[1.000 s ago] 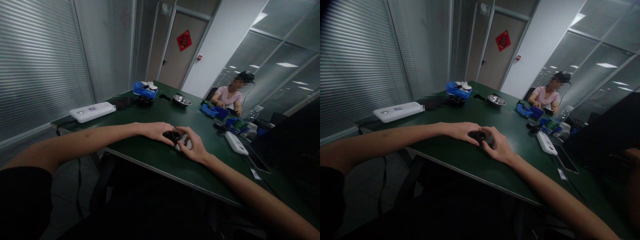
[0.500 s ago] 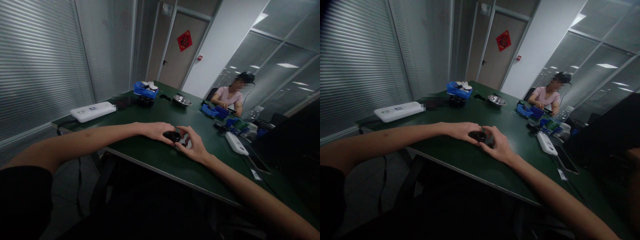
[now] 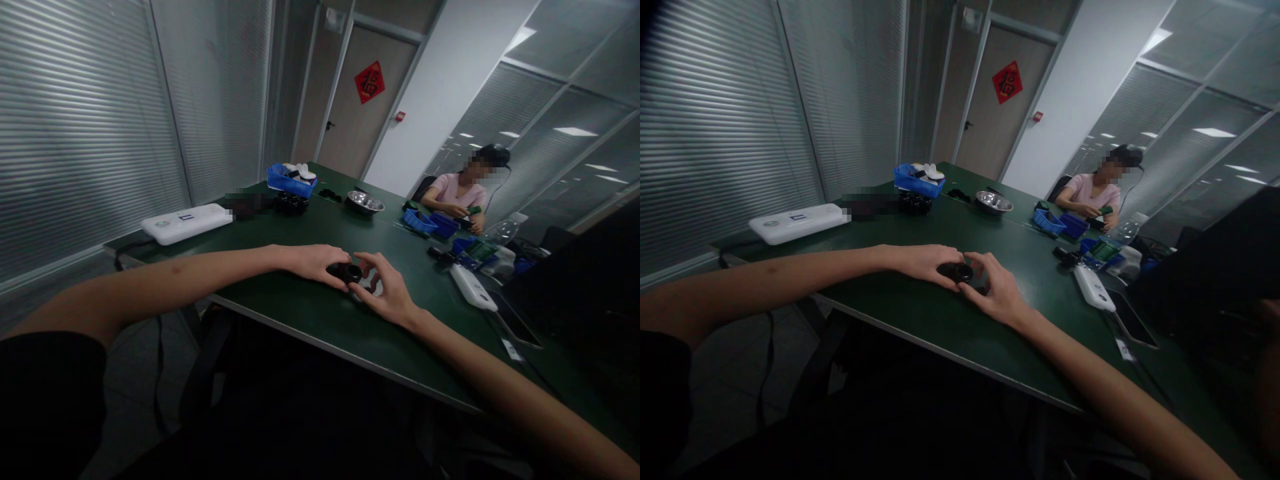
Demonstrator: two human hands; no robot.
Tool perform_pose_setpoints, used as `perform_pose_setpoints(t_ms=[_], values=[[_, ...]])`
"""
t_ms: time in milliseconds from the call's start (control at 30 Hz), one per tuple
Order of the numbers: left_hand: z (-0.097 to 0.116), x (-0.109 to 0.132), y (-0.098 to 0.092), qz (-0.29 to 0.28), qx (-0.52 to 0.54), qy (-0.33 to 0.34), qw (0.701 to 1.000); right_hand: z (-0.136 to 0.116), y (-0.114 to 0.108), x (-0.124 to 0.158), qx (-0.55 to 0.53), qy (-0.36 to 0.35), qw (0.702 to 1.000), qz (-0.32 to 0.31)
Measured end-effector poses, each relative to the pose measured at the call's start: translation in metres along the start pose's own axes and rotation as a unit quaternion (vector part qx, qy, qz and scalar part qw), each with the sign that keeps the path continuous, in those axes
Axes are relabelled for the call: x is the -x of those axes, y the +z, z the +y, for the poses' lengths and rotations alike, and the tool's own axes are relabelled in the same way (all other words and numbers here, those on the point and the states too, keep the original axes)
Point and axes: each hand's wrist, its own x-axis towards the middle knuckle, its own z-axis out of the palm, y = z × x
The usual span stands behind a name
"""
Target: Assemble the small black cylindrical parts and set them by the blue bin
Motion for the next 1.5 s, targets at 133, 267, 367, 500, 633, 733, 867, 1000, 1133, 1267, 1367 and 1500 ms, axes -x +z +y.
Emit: perform_pose_setpoints(t_ms=[133, 267, 367, 500, 633, 733, 867, 1000, 1133, 1267, 1367, 1500], values=[[-0.0012, -0.0002, 0.001, 0.001, -0.001, -0.003, 1.0, 0.0001, 0.0001, 0.0004, -0.004, -0.008, 1.0, -0.007], [-0.0004, -0.0006, 0.001, -0.001, -0.008, -0.011, 1.0, 0.0, -0.0002, 0.0003, -0.01, -0.012, 1.0, -0.008], [0.0001, -0.0006, 0.0002, -0.003, -0.005, -0.007, 1.0, 0.0006, 0.0004, 0.0, 0.004, -0.004, 1.0, -0.005], [0.0002, -0.0004, -0.0004, 0.001, 0.004, -0.005, 1.0, 0.0011, 0.0014, -0.0002, 0.008, -0.017, 1.0, -0.003], [0.0012, -0.0003, -0.001, 0.0, 0.005, -0.009, 1.0, 0.0005, 0.0011, -0.0005, -0.003, -0.027, 1.0, -0.01], [0.0016, -0.0002, -0.001, 0.0, 0.002, -0.008, 1.0, 0.0006, 0.0008, -0.0004, 0.002, -0.007, 1.0, -0.003], [0.0019, -0.0003, -0.0009, 0.003, 0.005, -0.007, 1.0, 0.0008, 0.0006, 0.0005, -0.007, -0.013, 1.0, -0.009], [0.0028, -0.0006, -0.0013, 0.002, 0.002, -0.013, 1.0, 0.001, 0.0004, 0.0008, -0.015, -0.018, 1.0, -0.011], [0.0026, -0.0008, -0.0012, -0.002, -0.005, -0.005, 1.0, 0.0013, 0.0007, -0.0001, 0.012, 0.002, 1.0, 0.001], [0.0018, -0.0004, -0.0008, 0.004, 0.005, -0.002, 1.0, 0.0006, 0.0008, -0.0002, 0.012, -0.009, 1.0, -0.009], [0.0014, 0.0, -0.001, 0.003, 0.01, -0.002, 1.0, 0.0003, 0.0005, -0.0001, 0.0, -0.024, 1.0, -0.015], [0.0019, 0.0001, -0.0014, -0.001, 0.001, -0.006, 1.0, 0.0011, 0.0006, -0.0003, 0.007, -0.006, 1.0, -0.005]])
